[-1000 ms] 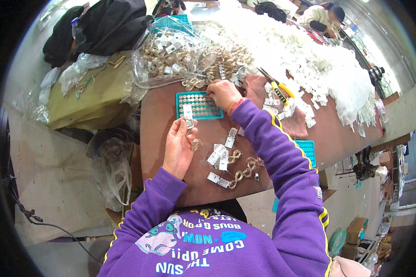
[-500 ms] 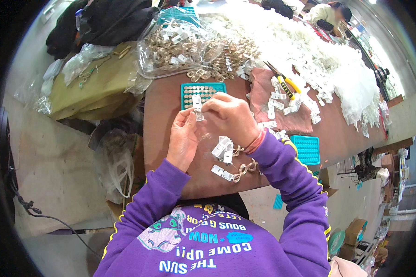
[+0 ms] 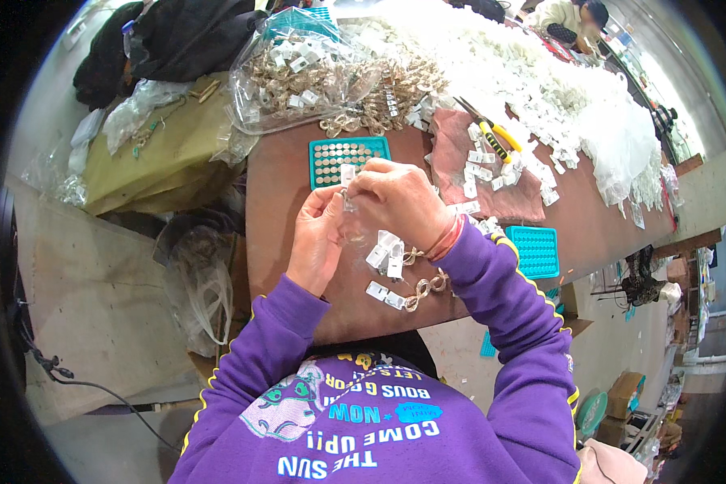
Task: The person repeatedly picks small white plastic housings and metal springs from a table, inserts the springs into the housings, and places the assembled units into a blue tray. The person briefly bends to retrieve a dropped spring from the floor and resumes assembly.
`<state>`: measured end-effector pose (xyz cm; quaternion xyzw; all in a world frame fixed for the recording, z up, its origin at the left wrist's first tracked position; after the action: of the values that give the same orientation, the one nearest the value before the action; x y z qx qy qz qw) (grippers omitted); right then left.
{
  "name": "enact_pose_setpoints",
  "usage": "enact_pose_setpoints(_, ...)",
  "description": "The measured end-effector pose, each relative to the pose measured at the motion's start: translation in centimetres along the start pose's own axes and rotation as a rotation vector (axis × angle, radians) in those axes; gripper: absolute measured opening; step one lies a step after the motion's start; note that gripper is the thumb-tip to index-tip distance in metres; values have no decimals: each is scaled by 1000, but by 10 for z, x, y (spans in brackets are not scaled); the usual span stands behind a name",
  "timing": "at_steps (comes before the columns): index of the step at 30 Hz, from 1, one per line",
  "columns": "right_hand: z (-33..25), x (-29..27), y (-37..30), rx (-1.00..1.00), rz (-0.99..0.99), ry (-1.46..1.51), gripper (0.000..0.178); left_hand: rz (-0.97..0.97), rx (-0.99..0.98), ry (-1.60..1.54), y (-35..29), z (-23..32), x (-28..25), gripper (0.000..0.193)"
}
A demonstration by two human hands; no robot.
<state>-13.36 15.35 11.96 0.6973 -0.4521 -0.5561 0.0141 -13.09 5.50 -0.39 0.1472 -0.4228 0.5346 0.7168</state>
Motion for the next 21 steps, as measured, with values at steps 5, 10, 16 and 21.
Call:
enact_pose_setpoints(5, -9, -11, -5, -2, 129, -17, 17, -1, -8, -11, -2, 4, 4, 20)
enact_pose_setpoints(10, -5, -12, -3, 50, 216, 98, 15, -16, -33, -24, -3, 1, 6, 21)
enact_pose_setpoints(16, 3, 0, -6, 50, 135, 114, 19, -57, -72, -65, 2, -4, 2, 19)
enact_pose_setpoints(21, -36, 8, -13, -400, 213, -323, 31, -47, -63, -264, 1, -8, -2, 21)
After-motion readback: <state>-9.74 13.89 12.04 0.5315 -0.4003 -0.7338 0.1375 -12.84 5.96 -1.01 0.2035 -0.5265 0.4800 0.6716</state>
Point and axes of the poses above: each hand's wrist, its own y-axis towards the middle knuckle, its own x-axis out of the palm, z = x × y, the point moved 8 cm from there along y, towards the middle knuckle, and after that the axes turned 13 degrees about -x, right-handed, at the moved point
